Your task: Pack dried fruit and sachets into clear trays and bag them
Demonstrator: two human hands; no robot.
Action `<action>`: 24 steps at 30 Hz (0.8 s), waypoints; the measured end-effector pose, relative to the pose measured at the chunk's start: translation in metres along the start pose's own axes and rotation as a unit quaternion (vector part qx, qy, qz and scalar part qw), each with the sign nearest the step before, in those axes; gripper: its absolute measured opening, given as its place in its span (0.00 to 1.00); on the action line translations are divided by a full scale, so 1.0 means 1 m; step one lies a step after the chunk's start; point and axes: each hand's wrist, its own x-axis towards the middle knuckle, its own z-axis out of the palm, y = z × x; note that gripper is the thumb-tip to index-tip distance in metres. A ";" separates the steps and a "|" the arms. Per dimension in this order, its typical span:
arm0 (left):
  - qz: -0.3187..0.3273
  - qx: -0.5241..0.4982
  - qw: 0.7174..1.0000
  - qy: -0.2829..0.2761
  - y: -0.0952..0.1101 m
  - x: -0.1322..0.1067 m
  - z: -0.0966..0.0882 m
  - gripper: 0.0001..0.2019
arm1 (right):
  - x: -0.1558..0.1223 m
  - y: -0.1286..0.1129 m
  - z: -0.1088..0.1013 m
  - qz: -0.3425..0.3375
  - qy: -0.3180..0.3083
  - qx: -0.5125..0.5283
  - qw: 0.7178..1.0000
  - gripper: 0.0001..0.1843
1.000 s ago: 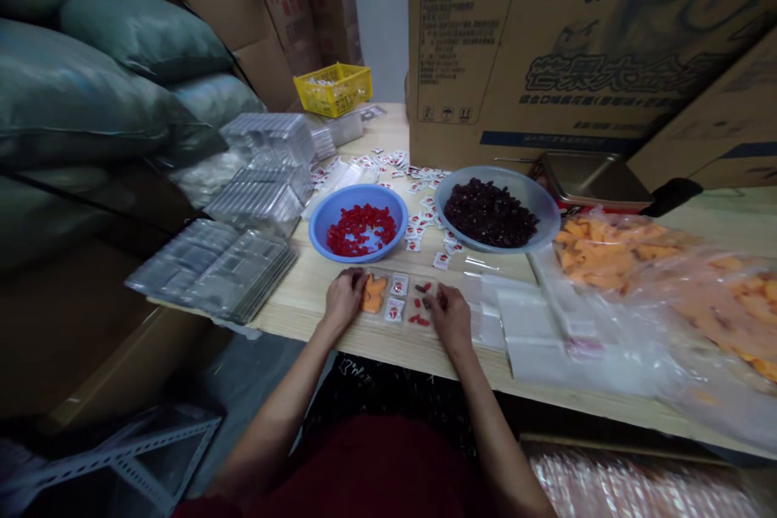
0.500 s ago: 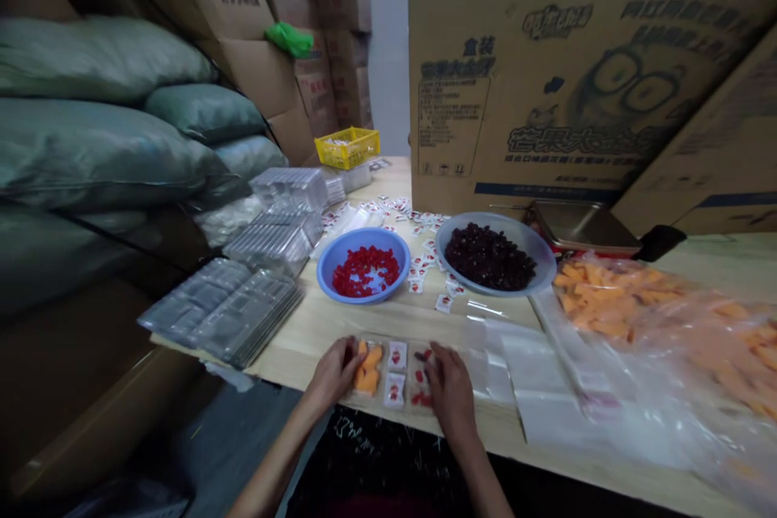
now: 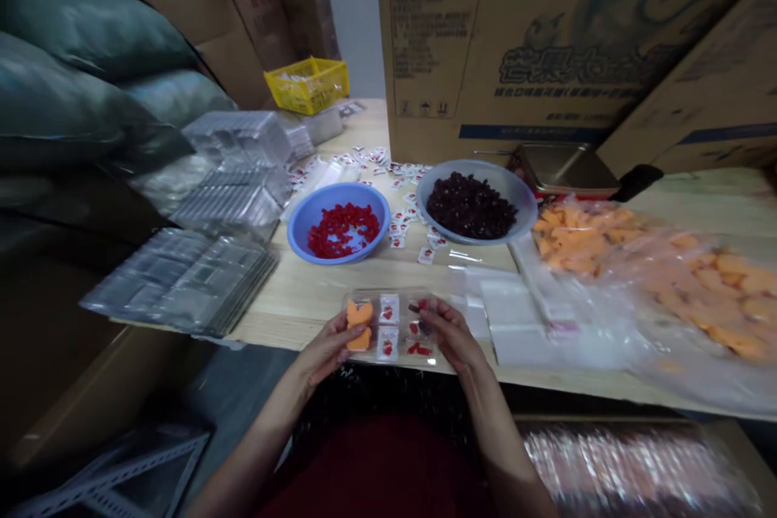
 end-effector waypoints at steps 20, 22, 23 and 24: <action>-0.023 -0.096 0.984 0.147 0.004 -0.023 -0.005 0.27 | -0.052 -0.019 -0.065 -0.203 0.230 -0.610 0.731 0.14; -0.016 -0.099 0.982 0.160 0.010 -0.022 -0.010 0.28 | -0.057 -0.019 -0.075 -0.165 0.288 -0.709 0.623 0.12; -0.015 -0.103 0.981 0.166 0.012 -0.022 -0.011 0.28 | -0.057 -0.019 -0.078 -0.150 0.302 -0.739 0.583 0.13; -0.019 -0.114 0.979 0.168 0.013 -0.021 -0.011 0.29 | -0.057 -0.018 -0.078 -0.138 0.304 -0.762 0.555 0.14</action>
